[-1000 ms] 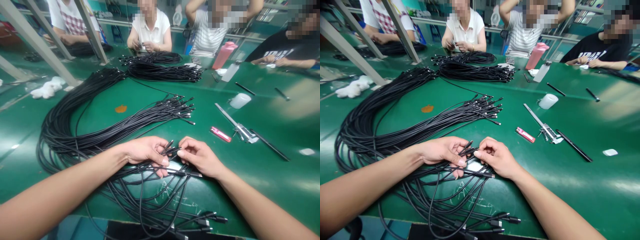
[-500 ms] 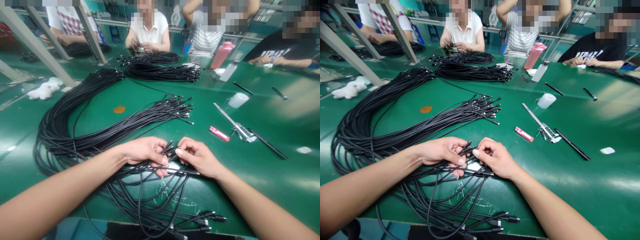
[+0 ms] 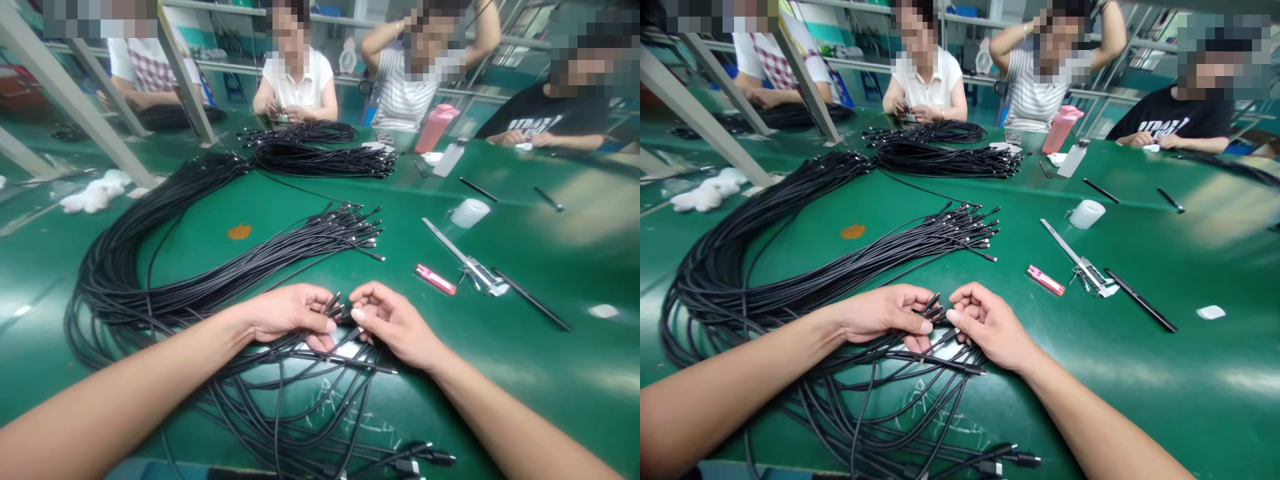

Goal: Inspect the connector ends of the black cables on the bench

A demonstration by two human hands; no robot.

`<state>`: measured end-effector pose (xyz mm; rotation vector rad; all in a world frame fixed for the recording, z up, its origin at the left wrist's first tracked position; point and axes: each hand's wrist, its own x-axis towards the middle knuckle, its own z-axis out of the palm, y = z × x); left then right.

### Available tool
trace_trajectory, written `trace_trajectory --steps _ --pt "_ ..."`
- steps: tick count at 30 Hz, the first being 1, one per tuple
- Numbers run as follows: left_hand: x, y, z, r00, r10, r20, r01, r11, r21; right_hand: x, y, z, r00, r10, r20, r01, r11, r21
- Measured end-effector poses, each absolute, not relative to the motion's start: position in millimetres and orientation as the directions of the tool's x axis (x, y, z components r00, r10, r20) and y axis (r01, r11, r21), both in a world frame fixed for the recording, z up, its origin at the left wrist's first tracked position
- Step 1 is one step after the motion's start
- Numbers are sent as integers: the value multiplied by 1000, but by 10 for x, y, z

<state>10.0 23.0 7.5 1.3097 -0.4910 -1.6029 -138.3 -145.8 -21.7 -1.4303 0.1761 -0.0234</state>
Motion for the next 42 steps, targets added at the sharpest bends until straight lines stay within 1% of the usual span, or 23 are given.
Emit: trace_trajectory --steps 4,8,11,16,20,22,24,27,29,30,35,38,42 --pt "89 228 78 69 -856 -512 414 -442 796 -1378 -1468 -233 990 -121 -74 -70 31 -997" --pt "91 229 63 70 -857 -511 423 -438 793 -1365 -1471 -207 988 -152 25 9 -109 -994" --pt "98 234 59 67 -857 -512 416 -442 795 -1358 -1460 -189 987 -153 52 25 -176 -984" --pt "121 248 54 58 -861 -506 441 -432 787 -1359 -1460 -187 990 -137 20 4 -119 -993" --pt "154 244 52 58 -859 -508 439 -435 786 -1364 -1483 -175 990 -114 85 58 -223 -973" --pt "170 240 62 51 -857 -513 439 -442 782 -1364 -1487 -174 990 -107 94 64 -255 -965" --pt "184 241 76 25 -865 -501 436 -441 785 -1365 -1479 -185 990 -133 51 23 -207 -978" --pt "194 254 81 -33 -879 -475 433 -441 786 -1369 -1455 -216 987 -154 -45 -54 -50 -997" --pt "189 265 66 -67 -881 -468 433 -449 782 -1373 -1441 -234 990 -132 -56 -54 15 -998" --pt "182 269 54 -79 -881 -466 433 -452 780 -1375 -1436 -238 992 -119 -45 -44 17 -999" --pt "145 267 -5 -87 -878 -471 411 -462 786 -1374 -1437 -230 997 -80 -7 -17 -132 -991" --pt "146 262 -11 -66 -875 -480 383 -466 797 -1378 -1445 -217 996 -87 -9 -24 -178 -984" --pt "164 266 5 -61 -873 -483 360 -471 806 -1394 -1450 -207 993 -117 32 6 -212 -977"
